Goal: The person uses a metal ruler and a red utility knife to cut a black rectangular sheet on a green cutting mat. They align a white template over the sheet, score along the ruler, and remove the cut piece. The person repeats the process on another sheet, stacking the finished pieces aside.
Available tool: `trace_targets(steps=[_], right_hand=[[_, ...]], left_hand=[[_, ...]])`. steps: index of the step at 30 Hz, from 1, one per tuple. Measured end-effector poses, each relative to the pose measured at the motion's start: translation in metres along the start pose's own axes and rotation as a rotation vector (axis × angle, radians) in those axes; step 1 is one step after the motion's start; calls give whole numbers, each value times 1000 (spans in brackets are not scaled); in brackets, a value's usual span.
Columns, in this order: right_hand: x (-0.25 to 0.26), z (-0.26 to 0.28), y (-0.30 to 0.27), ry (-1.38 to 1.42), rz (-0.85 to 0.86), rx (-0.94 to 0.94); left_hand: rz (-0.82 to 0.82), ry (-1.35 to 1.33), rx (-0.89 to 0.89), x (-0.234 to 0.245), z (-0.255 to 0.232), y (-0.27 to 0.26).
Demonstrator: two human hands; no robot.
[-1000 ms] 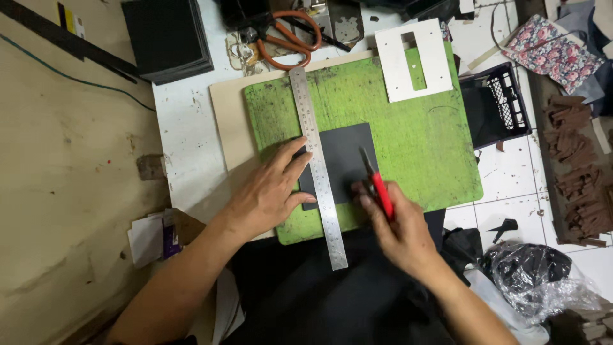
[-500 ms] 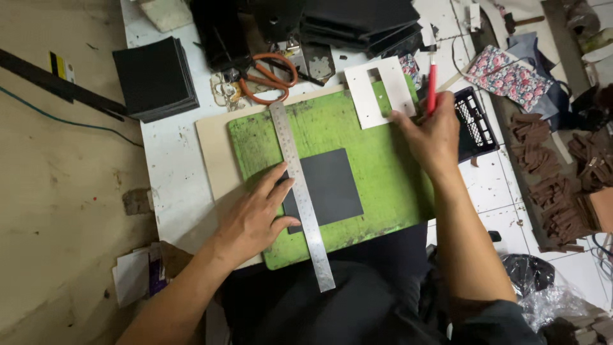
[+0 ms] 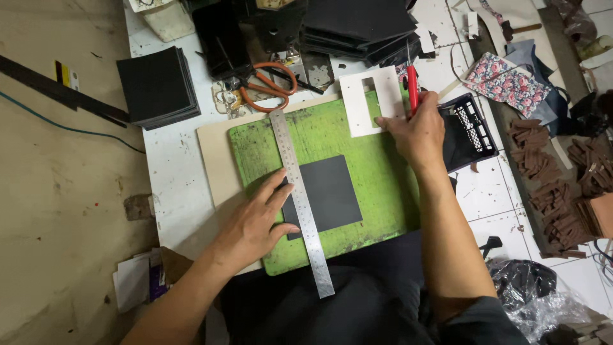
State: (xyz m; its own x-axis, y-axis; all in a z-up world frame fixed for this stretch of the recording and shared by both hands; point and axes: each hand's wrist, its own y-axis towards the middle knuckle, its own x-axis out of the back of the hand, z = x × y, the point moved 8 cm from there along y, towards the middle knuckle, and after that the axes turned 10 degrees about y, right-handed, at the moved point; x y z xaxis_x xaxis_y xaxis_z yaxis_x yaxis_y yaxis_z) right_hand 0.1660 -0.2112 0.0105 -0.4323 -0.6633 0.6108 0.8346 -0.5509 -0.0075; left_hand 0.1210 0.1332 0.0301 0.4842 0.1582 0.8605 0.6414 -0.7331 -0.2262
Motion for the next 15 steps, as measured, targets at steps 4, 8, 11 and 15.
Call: trace_targets(steps=[4, 8, 11, 15], right_hand=[[-1, -40, 13, 122, -13, -41], [16, -44, -14, 489, 20, -57], [34, -24, -71, 569, 57, -115], [44, -34, -144, 478, 127, -199]], left_hand=[[0, 21, -4, 7, -6, -3], [9, -22, -3, 7, -5, -2], [-5, 12, -26, 3, -2, -1], [-6, 51, -65, 1, -4, -1]])
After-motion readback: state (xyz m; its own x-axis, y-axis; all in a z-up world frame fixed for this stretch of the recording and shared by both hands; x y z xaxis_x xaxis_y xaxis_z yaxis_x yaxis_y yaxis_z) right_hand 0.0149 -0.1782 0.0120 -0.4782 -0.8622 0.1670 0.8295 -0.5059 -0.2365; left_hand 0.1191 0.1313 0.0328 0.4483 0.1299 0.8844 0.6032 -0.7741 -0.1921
